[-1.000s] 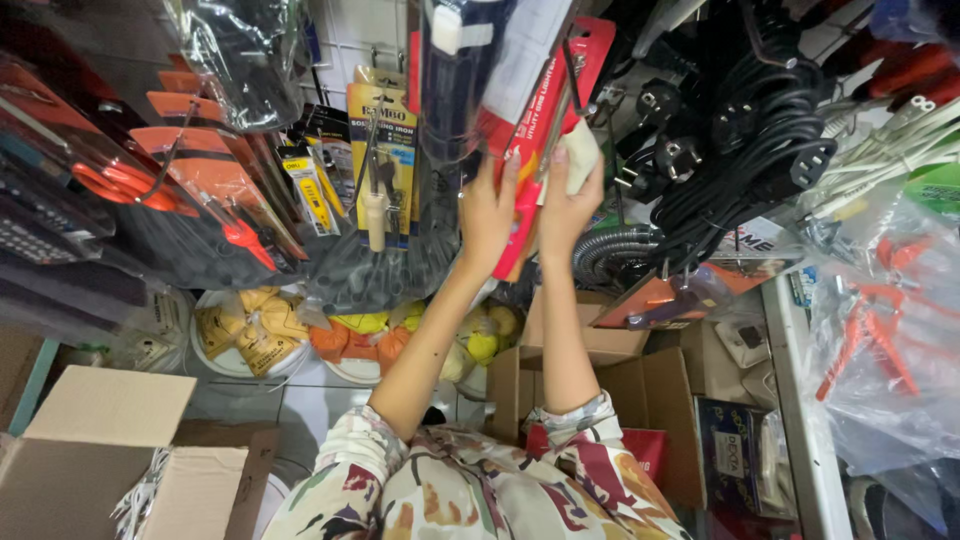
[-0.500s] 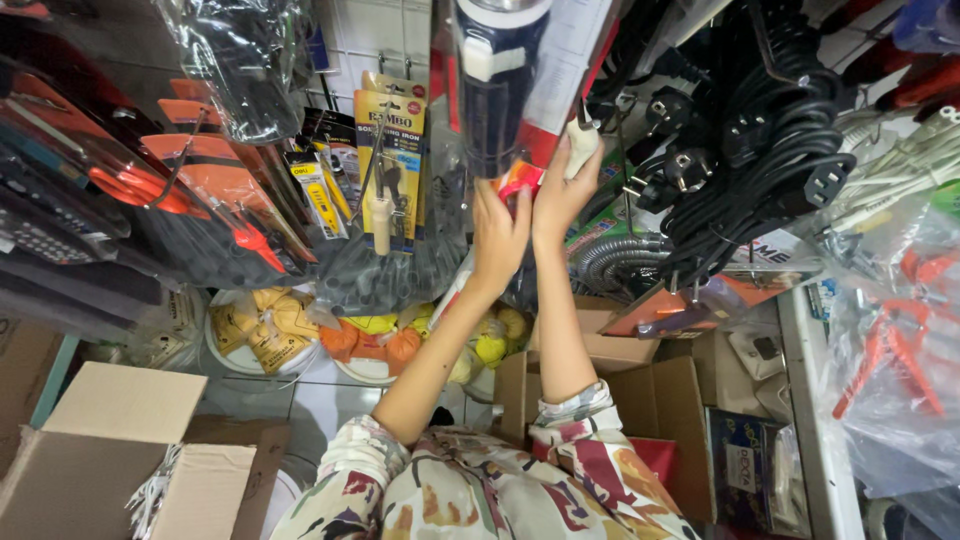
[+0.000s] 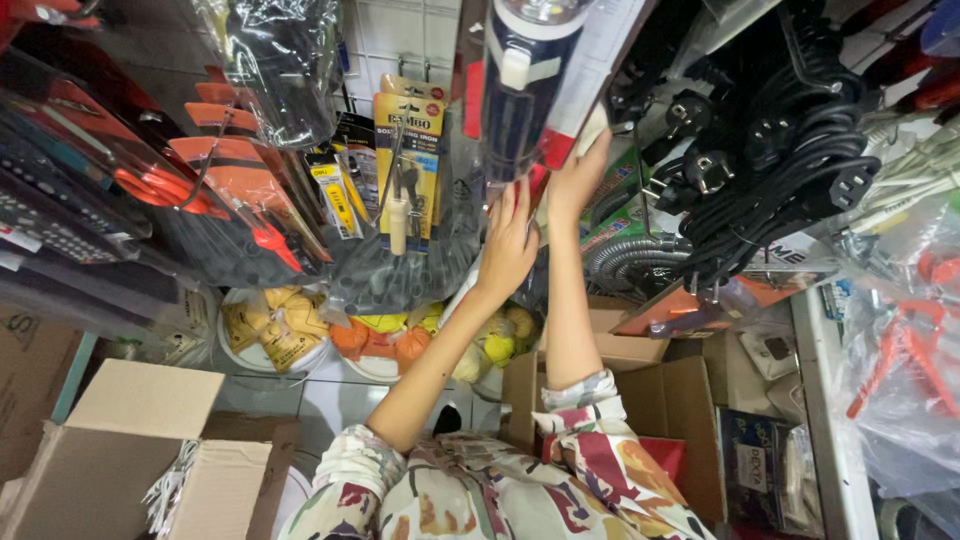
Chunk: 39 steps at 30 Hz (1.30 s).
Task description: The person takes utility lighters and electrical cables out of cardboard boxes and wipes them with a cloth. They place the items back into the boxes or move them to the side.
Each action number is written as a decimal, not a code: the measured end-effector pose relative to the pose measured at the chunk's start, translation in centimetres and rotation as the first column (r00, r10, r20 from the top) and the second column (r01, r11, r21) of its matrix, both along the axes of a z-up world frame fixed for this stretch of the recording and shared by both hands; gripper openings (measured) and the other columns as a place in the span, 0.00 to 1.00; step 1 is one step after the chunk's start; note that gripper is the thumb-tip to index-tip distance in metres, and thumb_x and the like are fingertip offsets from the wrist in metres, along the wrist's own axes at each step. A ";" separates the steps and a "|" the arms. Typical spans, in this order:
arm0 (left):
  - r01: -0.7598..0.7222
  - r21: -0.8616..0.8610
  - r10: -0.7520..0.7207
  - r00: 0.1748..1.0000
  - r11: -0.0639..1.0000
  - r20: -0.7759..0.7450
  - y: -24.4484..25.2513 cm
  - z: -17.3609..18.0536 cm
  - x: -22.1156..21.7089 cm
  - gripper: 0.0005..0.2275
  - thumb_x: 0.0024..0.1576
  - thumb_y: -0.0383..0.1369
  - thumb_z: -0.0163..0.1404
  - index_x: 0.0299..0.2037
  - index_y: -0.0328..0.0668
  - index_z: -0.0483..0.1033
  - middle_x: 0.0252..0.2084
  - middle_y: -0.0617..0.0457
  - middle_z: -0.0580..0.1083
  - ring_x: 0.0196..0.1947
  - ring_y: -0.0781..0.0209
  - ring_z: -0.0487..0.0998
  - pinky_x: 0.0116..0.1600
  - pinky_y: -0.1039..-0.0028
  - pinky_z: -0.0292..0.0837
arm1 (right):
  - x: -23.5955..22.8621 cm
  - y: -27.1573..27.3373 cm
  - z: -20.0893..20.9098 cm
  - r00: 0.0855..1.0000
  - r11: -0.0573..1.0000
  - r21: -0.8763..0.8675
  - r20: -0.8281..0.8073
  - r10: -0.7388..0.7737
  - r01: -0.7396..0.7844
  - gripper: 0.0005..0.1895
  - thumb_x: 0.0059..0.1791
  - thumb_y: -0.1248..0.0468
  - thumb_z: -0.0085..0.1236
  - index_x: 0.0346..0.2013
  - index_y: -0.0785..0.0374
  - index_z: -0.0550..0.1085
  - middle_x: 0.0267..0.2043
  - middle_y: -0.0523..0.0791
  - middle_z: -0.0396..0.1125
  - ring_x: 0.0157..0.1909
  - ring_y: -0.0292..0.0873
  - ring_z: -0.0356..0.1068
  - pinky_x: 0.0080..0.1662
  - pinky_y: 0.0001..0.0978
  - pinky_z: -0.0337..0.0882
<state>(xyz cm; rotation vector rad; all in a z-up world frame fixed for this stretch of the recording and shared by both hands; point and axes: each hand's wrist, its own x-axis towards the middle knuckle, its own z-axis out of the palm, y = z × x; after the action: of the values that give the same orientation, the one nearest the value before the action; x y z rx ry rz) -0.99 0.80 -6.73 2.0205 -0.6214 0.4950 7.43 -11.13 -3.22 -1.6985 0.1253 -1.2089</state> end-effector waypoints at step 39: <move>-0.708 -0.292 0.539 0.690 0.643 -0.484 40.9 -6.3 -34.0 0.16 0.61 0.23 0.45 0.59 0.43 0.74 0.49 0.45 0.79 0.46 0.52 0.83 0.53 0.69 0.77 | -29.8 36.2 -12.0 0.389 0.491 0.350 -0.323 0.863 -0.798 0.22 0.52 0.69 0.55 0.61 0.71 0.66 0.56 0.49 0.67 0.55 0.43 0.67 0.61 0.35 0.68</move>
<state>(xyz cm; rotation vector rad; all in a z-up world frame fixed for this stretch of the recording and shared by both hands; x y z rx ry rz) -34.95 41.70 -13.04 1.7433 0.4550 0.5942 -22.36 25.03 -15.17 -1.5423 -0.3461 0.0113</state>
